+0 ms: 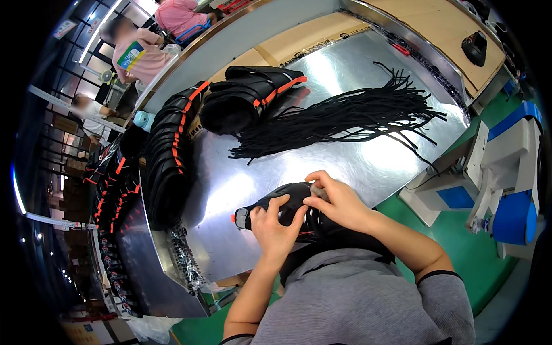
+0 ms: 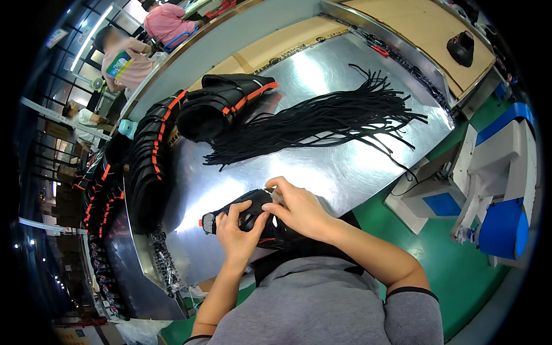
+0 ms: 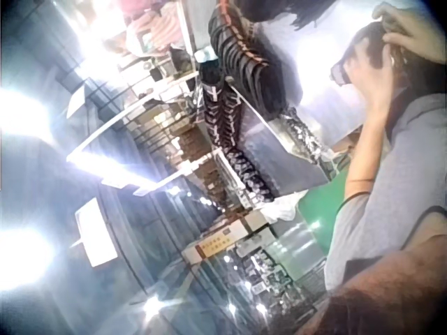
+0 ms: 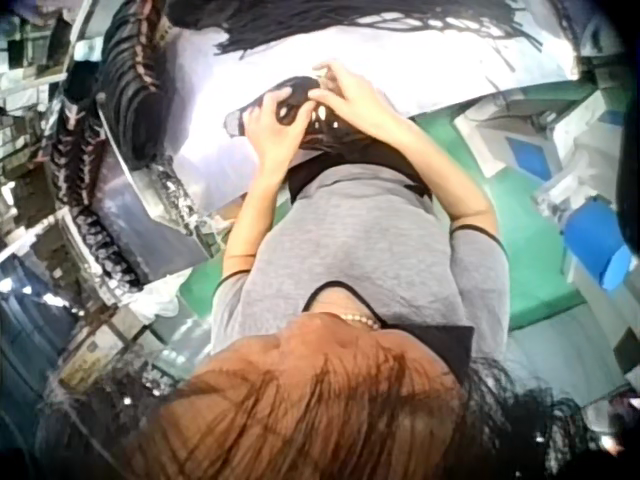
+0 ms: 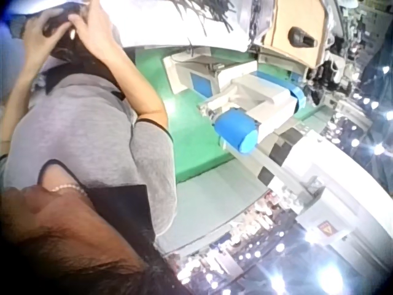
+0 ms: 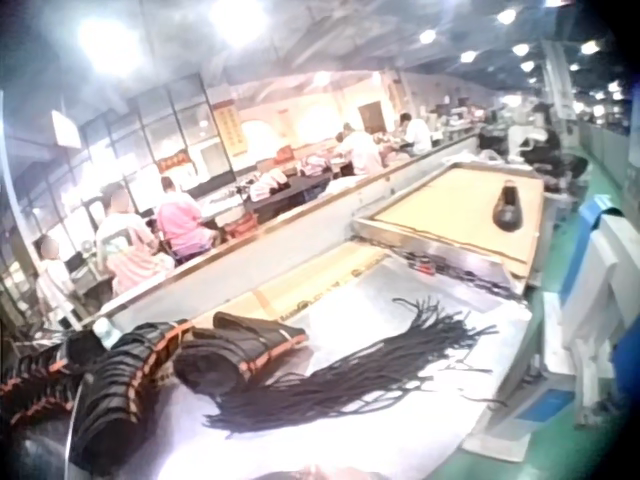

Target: The person laces a black shoe with red accents using black shoelaces. They thread the laces through the eyelets, pull them tight, and adjust the fit. The finished shoe is placed on a metal table alongside other completed shoes.

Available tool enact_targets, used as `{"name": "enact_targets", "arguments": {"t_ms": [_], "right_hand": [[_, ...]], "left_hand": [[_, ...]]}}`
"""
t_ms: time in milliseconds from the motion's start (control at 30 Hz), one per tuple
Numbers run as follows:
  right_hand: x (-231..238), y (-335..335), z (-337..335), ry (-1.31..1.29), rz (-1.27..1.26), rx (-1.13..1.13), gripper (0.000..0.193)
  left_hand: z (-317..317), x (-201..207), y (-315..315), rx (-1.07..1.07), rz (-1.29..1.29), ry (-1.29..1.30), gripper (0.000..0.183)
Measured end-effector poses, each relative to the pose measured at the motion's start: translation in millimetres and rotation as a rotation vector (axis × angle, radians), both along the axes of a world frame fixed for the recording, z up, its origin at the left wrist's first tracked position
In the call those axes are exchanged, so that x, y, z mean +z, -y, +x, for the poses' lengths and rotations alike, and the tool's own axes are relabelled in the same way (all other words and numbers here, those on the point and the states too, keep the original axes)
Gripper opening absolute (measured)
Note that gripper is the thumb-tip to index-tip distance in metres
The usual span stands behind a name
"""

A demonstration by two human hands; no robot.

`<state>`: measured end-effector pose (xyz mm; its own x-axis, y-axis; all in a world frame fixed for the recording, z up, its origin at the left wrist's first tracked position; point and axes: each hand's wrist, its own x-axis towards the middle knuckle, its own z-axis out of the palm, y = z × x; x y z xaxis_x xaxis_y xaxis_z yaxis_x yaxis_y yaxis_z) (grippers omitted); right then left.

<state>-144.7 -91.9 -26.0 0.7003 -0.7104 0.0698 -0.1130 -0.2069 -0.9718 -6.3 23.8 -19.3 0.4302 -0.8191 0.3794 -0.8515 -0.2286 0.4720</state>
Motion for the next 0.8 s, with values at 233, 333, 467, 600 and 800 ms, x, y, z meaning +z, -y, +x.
{"name": "enact_targets", "arguments": {"t_ms": [233, 333, 467, 600, 800], "right_hand": [[11, -2, -24, -0.267, -0.29, 0.138, 0.018], [11, 2, -20, -0.307, -0.352, 0.19, 0.019], [12, 9, -11, -0.387, -0.372, 0.227, 0.026], [20, 17, 2, -0.44, -0.456, 0.337, 0.033], [21, -8, 34, -0.565, -0.701, 0.365, 0.091]], "left_hand": [[0, -1, -1, -0.031, 0.01, 0.003, 0.04], [0, 0, -1, -0.047, -0.007, -0.002, 0.041], [-3, 3, -3, 0.013, 0.051, -0.08, 0.037], [-3, 2, -2, 0.075, 0.078, -0.302, 0.03], [2, -10, 0, 0.061, -0.055, -0.539, 0.026]]}}
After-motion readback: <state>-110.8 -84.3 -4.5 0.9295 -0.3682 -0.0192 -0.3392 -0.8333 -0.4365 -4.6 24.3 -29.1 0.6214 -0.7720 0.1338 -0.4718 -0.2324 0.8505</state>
